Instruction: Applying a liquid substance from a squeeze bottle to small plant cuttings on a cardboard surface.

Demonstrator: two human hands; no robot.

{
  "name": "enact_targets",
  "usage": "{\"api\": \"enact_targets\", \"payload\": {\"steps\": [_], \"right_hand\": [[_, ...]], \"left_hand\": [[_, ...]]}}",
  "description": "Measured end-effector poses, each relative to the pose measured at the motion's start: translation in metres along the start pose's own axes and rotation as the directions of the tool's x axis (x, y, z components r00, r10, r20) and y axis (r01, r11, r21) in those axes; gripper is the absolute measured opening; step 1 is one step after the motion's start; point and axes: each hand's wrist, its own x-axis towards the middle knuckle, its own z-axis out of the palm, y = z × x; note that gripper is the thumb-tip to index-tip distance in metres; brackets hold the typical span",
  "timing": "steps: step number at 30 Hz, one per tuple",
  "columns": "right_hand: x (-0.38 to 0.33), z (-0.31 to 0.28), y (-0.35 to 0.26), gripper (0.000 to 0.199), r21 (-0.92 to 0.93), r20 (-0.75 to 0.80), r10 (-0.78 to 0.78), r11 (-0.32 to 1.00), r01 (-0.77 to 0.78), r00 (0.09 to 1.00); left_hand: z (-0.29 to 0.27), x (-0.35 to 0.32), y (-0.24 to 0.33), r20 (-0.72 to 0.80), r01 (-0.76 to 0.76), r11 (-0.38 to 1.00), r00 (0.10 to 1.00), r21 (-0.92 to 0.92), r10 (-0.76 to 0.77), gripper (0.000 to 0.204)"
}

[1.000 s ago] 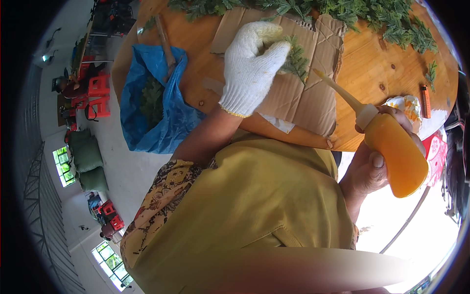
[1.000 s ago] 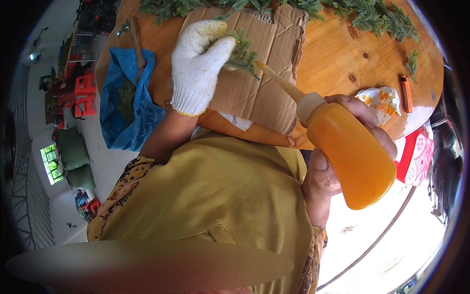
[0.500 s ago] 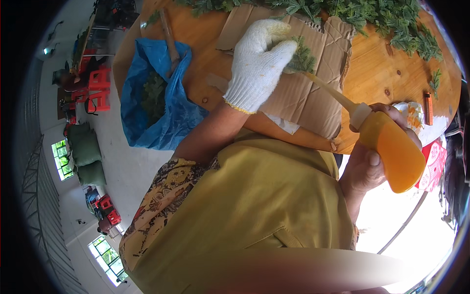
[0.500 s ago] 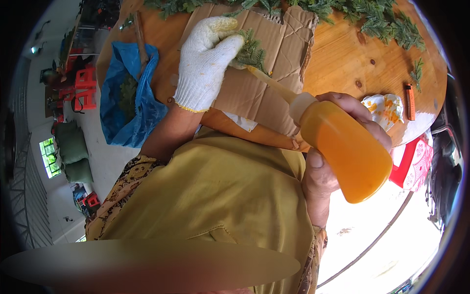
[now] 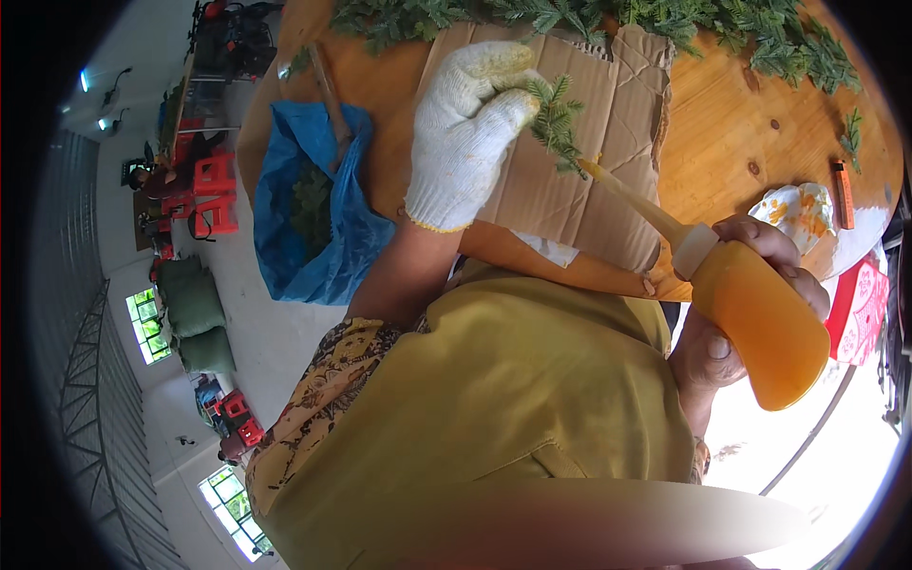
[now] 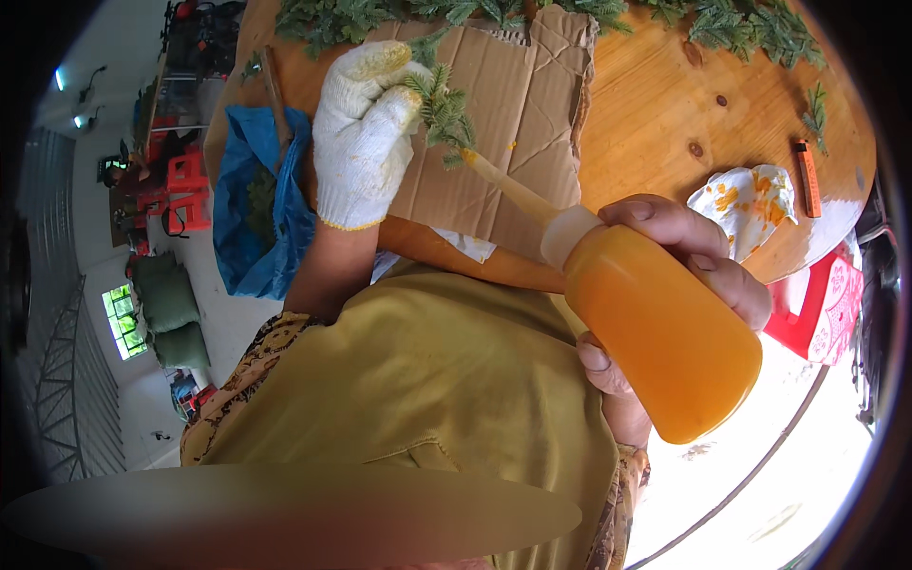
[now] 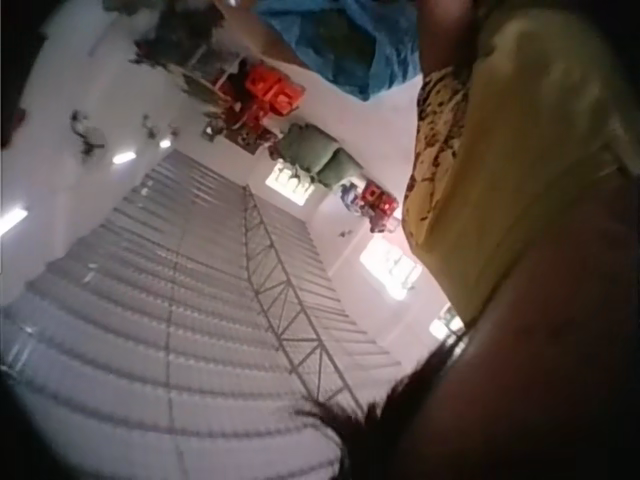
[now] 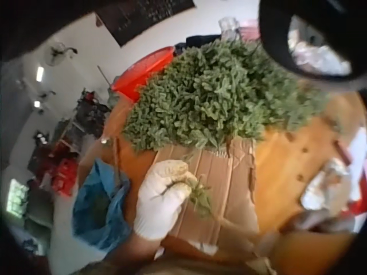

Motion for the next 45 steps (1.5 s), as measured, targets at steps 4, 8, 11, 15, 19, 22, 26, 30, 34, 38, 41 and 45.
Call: {"api": "enact_targets", "payload": {"steps": [4,8,11,15,19,22,26,30,34,38,41,45], "right_hand": [[0.001,-0.016,0.004,0.074,0.148,0.202,-0.045,0.989,0.015,0.978],[0.006,-0.02,0.005,0.075,0.166,0.265,-0.073,0.986,0.029,0.962],[0.009,-0.02,0.006,0.076,0.129,0.304,-0.079,0.991,0.042,0.949],[0.006,0.009,0.007,0.068,-0.059,0.011,-0.107,0.992,0.107,0.994],[0.009,0.009,0.001,0.065,-0.201,0.013,-0.11,0.973,0.11,0.994],[0.009,-0.003,0.008,0.06,-0.103,0.13,-0.105,0.988,0.118,0.986],[0.011,0.002,0.011,0.061,0.038,0.174,-0.167,0.986,0.163,0.97],[0.014,0.004,0.013,0.061,0.051,0.215,-0.163,0.987,0.155,0.963],[0.013,0.011,0.011,0.055,-0.022,0.124,-0.12,0.992,0.123,0.985],[0.012,0.003,0.011,0.043,-0.101,0.167,-0.013,0.994,0.031,0.986],[0.007,0.008,0.011,0.039,-0.004,0.071,0.031,1.0,-0.031,0.997],[0.009,0.014,0.01,0.04,0.052,0.011,-0.006,0.999,0.006,1.0]], "left_hand": [[0.001,0.001,-0.001,0.012,-0.005,0.999,1.0,-0.034,0.005,0.032],[0.005,0.002,0.0,-0.055,0.037,0.999,0.998,-0.034,-0.039,0.031],[0.012,0.002,0.0,-0.124,0.127,0.987,0.983,-0.099,-0.139,0.03],[0.019,0.0,0.001,-0.135,0.167,0.974,0.973,-0.155,-0.188,0.03],[0.021,0.0,0.0,-0.148,0.17,0.967,0.969,-0.19,-0.2,0.03],[0.02,-0.002,-0.003,-0.141,0.19,0.959,0.965,-0.209,-0.222,0.031],[0.023,-0.002,-0.006,-0.134,0.212,0.948,0.96,-0.236,-0.248,0.031],[0.022,-0.003,-0.009,-0.115,0.221,0.955,0.962,-0.2,-0.247,0.031],[0.027,-0.003,-0.006,-0.13,0.218,0.95,0.959,-0.224,-0.251,0.03],[0.023,-0.003,-0.009,-0.144,0.217,0.965,0.961,-0.147,-0.238,0.029],[0.026,-0.002,-0.008,-0.139,0.229,0.95,0.955,-0.212,-0.261,0.029],[0.022,-0.001,-0.009,-0.138,0.219,0.956,0.959,-0.195,-0.248,0.03]]}}
